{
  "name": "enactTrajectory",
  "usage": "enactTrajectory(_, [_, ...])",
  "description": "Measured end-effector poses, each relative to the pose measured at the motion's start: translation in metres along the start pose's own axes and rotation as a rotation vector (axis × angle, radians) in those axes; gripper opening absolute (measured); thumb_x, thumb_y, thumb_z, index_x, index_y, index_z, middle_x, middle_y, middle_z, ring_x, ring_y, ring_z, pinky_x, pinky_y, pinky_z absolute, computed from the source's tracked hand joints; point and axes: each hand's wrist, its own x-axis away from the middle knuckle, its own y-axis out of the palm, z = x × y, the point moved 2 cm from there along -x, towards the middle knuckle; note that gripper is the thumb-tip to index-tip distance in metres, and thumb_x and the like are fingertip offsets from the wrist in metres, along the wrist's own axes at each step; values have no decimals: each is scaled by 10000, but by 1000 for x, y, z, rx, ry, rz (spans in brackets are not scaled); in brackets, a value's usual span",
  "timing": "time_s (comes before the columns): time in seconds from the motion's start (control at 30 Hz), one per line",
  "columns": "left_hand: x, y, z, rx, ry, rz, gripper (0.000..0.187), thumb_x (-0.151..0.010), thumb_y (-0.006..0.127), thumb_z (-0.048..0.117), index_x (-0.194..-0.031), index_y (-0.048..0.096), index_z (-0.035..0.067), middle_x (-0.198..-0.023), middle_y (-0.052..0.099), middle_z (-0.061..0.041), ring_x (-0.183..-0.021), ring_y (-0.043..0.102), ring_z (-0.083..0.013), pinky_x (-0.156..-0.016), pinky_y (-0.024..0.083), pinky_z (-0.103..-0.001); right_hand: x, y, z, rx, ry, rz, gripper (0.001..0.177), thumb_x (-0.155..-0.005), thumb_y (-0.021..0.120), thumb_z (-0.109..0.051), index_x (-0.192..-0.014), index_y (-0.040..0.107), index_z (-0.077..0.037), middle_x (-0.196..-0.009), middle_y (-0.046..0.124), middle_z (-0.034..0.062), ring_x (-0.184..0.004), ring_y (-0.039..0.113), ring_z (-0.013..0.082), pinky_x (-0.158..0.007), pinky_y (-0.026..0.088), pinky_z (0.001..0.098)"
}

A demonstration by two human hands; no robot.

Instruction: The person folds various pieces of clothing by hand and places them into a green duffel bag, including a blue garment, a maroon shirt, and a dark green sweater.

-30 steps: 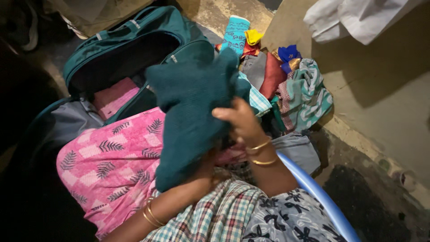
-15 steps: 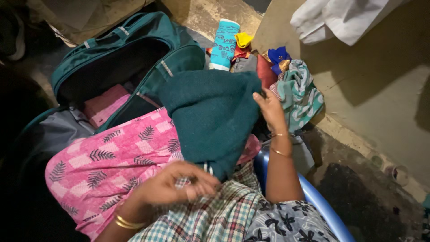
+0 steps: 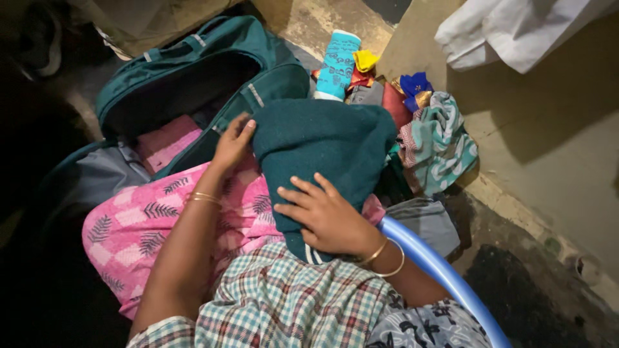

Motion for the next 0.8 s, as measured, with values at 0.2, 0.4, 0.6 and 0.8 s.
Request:
enactTrajectory(0.2, [-5,12,25,-142,-41,73,372,-1008,662,405,-1036,692,36,-846,659,-84,-764,574,-144,-701,492,-358,4,6,16,-79,13,102,547,-710,716,-69,-1251,706,-148,-1340,695,52,-1198,634,265,-979,479,429])
enactTrajectory(0.4, [-20,9,72,-289,256,312,361,-996,689,353,-970,637,-3,-834,643,-155,-732,584,-231,-706,484,-376,7,-6,20,-308,-169,-67,314,-664,713,-63,-970,746,-121,-865,673,45,-861,627,278,-786,523,409])
enactTrajectory(0.6, [-20,12,80,-442,242,358,295,-976,715,286,-1041,646,7,-1001,692,-201,-910,653,-340,-810,507,-437,6,-15,15,-504,-200,-72,281,-817,740,-82,-1098,750,-83,-1058,746,42,-972,688,264,-879,539,397])
enactTrajectory(0.8, [12,2,66,-343,263,276,512,-977,707,223,-1405,513,18,-1349,627,-259,-1275,612,-371,-1060,466,-426,46,-25,81,-729,504,487,237,-949,728,-140,-1166,737,-46,-1133,754,101,-1011,718,153,-887,589,291])
